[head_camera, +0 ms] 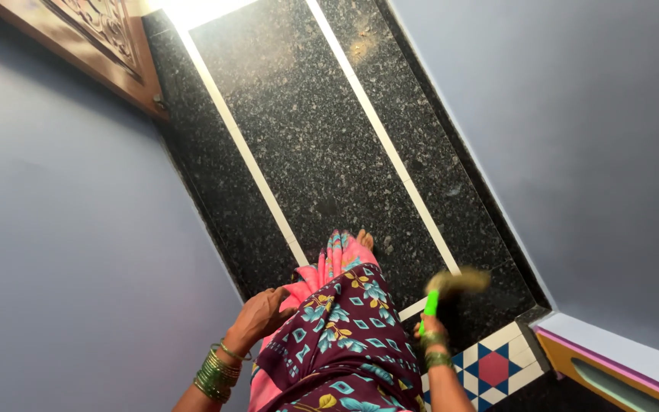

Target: The person sweeps the floor with a broom, moving through a hallway and across a patterned threshold while cleaning the dark tiles.

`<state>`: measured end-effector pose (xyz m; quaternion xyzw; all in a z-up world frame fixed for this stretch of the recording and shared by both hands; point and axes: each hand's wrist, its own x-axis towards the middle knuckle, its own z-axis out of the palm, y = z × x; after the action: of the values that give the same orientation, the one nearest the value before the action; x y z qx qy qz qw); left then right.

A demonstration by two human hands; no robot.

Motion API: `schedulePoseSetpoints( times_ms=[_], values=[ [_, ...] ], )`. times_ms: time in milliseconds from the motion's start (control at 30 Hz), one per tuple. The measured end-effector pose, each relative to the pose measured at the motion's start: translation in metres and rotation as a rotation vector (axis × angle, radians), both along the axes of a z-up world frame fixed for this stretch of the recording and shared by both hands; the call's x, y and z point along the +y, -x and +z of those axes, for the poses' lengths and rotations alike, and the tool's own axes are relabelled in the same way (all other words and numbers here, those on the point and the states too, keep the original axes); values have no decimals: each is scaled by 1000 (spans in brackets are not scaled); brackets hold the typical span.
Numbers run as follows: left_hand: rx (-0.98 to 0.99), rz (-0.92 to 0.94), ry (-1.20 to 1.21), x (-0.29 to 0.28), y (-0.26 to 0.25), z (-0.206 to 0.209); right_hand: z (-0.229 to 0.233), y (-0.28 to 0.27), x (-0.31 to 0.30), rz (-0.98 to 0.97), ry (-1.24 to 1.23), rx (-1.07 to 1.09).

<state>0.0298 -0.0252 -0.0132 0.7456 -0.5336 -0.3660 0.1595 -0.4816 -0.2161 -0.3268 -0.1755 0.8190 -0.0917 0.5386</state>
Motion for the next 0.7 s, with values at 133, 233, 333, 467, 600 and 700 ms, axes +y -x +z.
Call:
schedulePoseSetpoints(
  times_ms=[133, 233, 333, 467, 600, 700],
  values=[
    [16, 26, 94, 4, -1, -11, 52, -61, -48, 127, -83, -81],
    [40, 83, 40, -3, -4, 6, -9, -100, -90, 51, -64, -189],
    [15, 108, -21, -16, 0, 12, -25, -154, -139, 79, -22, -229],
    [-6, 98, -25, -46, 8, 24, 8, -219, -199, 118, 25, -160],
    [14, 109, -42, -80, 3, 42, 60, -223, -248, 177, 122, -236],
    [5, 123, -45, -103, -4, 41, 104, -196, -258, 245, 215, -234]
  ],
)
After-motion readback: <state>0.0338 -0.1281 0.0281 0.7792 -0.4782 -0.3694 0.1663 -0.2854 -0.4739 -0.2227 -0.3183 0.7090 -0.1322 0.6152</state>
